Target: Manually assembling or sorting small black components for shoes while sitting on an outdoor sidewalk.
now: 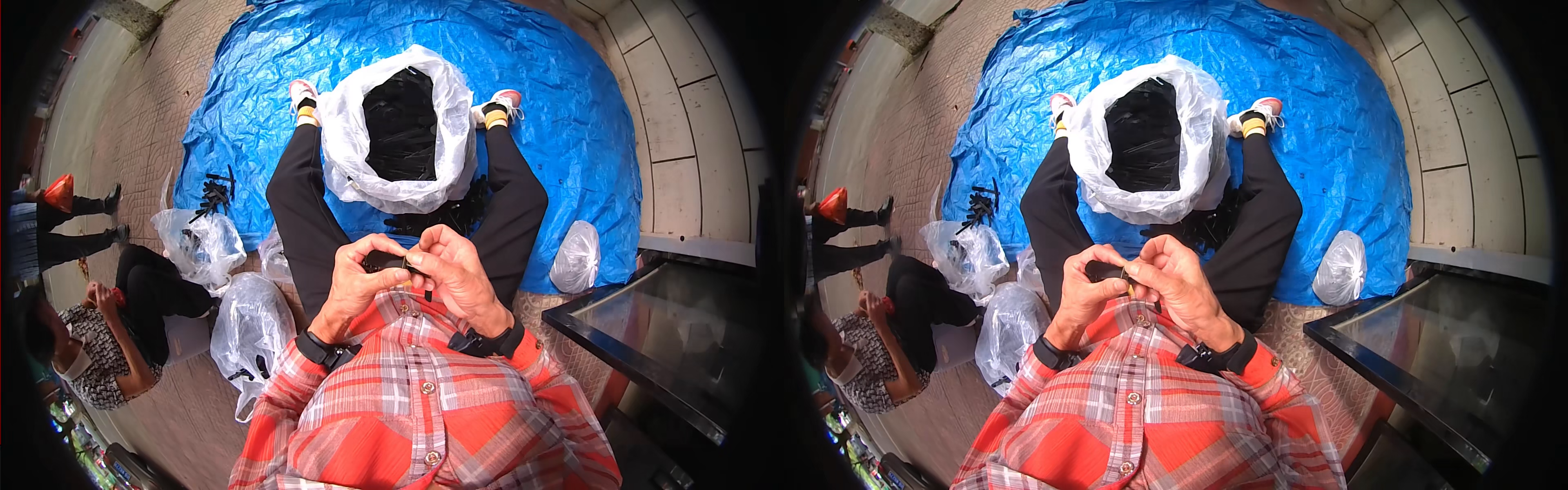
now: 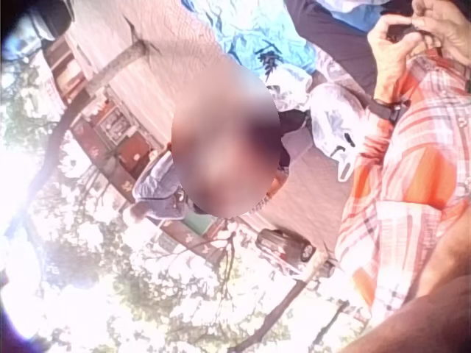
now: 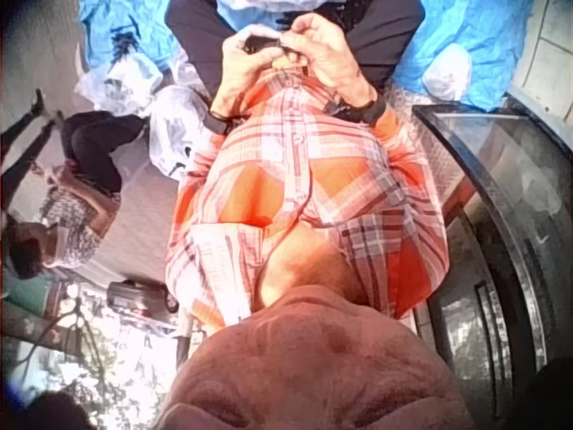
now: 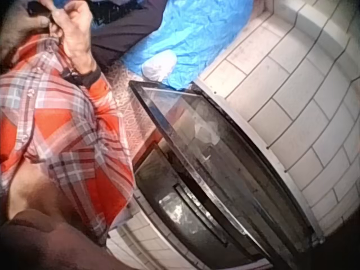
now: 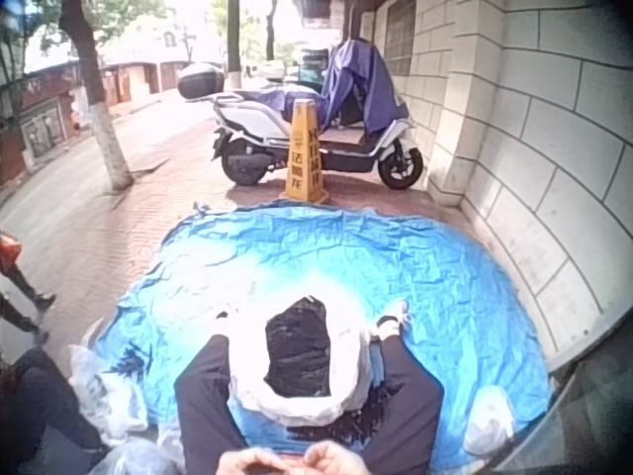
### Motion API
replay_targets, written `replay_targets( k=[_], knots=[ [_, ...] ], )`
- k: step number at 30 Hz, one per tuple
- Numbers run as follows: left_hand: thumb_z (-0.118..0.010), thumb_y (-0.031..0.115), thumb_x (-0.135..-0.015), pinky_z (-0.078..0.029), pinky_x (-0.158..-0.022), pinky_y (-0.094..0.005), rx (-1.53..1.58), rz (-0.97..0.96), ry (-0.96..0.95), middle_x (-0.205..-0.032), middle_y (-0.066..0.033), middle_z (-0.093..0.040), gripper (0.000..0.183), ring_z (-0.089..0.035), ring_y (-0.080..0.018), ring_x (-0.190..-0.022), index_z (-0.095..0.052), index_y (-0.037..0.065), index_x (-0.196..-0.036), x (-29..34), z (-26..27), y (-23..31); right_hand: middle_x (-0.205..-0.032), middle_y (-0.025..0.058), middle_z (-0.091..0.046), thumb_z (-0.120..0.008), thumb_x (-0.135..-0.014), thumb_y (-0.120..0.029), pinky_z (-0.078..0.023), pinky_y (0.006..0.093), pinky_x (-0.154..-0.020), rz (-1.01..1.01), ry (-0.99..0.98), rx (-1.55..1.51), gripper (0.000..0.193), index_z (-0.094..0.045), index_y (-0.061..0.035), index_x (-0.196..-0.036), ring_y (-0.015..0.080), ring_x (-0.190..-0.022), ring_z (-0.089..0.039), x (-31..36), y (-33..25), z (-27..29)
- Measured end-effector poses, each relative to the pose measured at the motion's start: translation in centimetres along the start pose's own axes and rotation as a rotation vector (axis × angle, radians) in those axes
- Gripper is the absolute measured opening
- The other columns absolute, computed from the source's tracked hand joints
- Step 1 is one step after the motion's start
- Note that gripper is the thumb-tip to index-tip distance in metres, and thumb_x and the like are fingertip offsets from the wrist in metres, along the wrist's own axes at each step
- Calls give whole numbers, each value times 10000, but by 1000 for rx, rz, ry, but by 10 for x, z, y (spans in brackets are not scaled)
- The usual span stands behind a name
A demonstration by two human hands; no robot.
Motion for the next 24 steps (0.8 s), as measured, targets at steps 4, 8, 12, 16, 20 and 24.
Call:
replay_targets(
  k=[4, 8, 12, 16, 20, 24],
  knots=[
    [-721, 12, -707, -494, -708, -259, -90, -22, -51, -832, -59, -590, 212, -599, -133, -786, -619, -18, -890, -2, -7, 15, -768, 62, -580, -653, -809, -113, -415, 177, -517, 2, -32, 123, 254, -467, -17, -953, 78, -609, -548, 0, -6, 2],
    [-719, 14, -709, -483, -693, -253, -65, 64, -104, -821, -54, -577, 218, -594, -134, -763, -624, -17, -903, 2, -6, 15, -773, 60, -597, -643, -825, -145, -421, 171, -516, -190, -186, 101, 278, -505, 29, -993, 65, -619, -553, -2, -5, 6],
    [-718, 18, -711, -481, -707, -258, -240, -40, -122, -826, -55, -566, 235, -595, -139, -764, -623, -22, -923, 2, 1, 14, -755, 33, -590, -597, -863, -223, -420, 170, -513, -231, -230, 257, 245, -542, 8, -924, 61, -617, -554, -1, -9, 0],
    [-740, 31, -677, -439, -660, -212, -82, 127, -9, -784, -22, -577, 253, -553, -93, -719, -635, 1, -905, 6, -14, 22, -700, 6, -572, -543, -894, -292, -419, 171, -506, -166, -250, 467, 289, -573, -13, -824, 60, -585, -553, -1, -8, 6],
    [-718, 29, -719, -452, -721, -219, -57, 238, 50, -860, -19, -619, 303, -555, -73, -772, -614, 2, -1002, 8, -9, 20, -638, -2, -550, -560, -888, -264, -373, 190, -473, 53, -52, 594, 275, -574, -11, -782, 30, -541, -472, -3, 8, 6],
    [-674, 26, -761, -453, -694, -203, -225, 205, 25, -840, -16, -620, 261, -553, -62, -755, -615, -3, -1013, 7, -15, 24, -589, -15, -505, -573, -881, -283, -347, 215, -470, 280, 9, 869, 298, -587, -1, -785, 31, -554, -423, -7, 8, 11]
  ],
)
Point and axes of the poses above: each hand's wrist, its own x-axis away from the middle knuckle, its own z-axis out of the back of the hand, y = z × x, the point moved 2 cm from there along -x, towards the middle knuckle
